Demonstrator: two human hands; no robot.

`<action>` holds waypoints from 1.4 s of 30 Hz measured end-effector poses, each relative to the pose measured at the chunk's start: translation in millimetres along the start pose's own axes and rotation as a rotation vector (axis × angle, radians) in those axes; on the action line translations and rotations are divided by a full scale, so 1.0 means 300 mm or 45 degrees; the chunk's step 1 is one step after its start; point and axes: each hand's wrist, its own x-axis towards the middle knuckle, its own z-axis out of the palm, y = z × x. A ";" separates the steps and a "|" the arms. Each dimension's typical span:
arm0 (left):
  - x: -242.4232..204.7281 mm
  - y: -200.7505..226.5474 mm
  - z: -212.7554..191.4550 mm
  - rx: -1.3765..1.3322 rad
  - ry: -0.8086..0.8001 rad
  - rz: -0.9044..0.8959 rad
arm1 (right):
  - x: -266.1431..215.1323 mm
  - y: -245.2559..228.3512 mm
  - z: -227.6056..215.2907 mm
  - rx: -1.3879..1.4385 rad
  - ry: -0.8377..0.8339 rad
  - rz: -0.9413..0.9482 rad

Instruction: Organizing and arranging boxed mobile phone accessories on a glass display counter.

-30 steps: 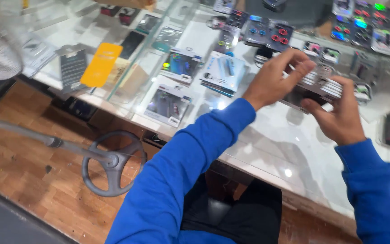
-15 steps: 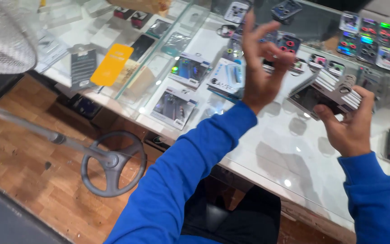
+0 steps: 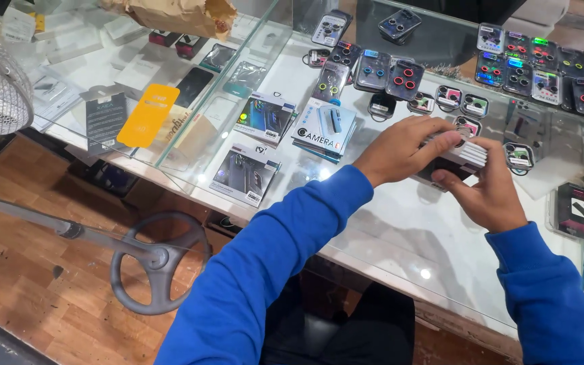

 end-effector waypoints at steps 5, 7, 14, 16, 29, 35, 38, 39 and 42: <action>-0.006 0.017 -0.011 0.110 0.167 -0.003 | 0.001 -0.007 0.000 -0.031 -0.040 0.046; -0.019 0.049 -0.046 0.169 0.361 0.063 | 0.004 -0.009 0.001 -0.063 -0.031 0.029; -0.054 0.102 -0.057 0.283 0.780 0.772 | -0.007 0.019 -0.009 -0.052 0.030 -0.139; -0.052 0.065 -0.032 0.249 0.688 0.652 | -0.009 0.009 -0.004 0.023 0.036 -0.202; -0.006 0.043 -0.040 -0.102 -0.100 -0.200 | 0.006 0.030 -0.003 -0.061 -0.041 -0.114; -0.019 0.042 -0.011 0.100 0.486 0.293 | -0.005 0.037 -0.025 -0.205 -0.011 -0.180; -0.041 0.099 -0.050 0.147 0.757 0.575 | 0.000 0.033 -0.019 -0.206 -0.025 -0.170; -0.051 0.110 -0.052 0.211 0.807 0.620 | 0.000 0.039 -0.017 -0.222 -0.030 -0.175; -0.038 0.072 -0.038 0.137 0.679 0.521 | 0.000 0.040 -0.010 -0.200 0.056 -0.323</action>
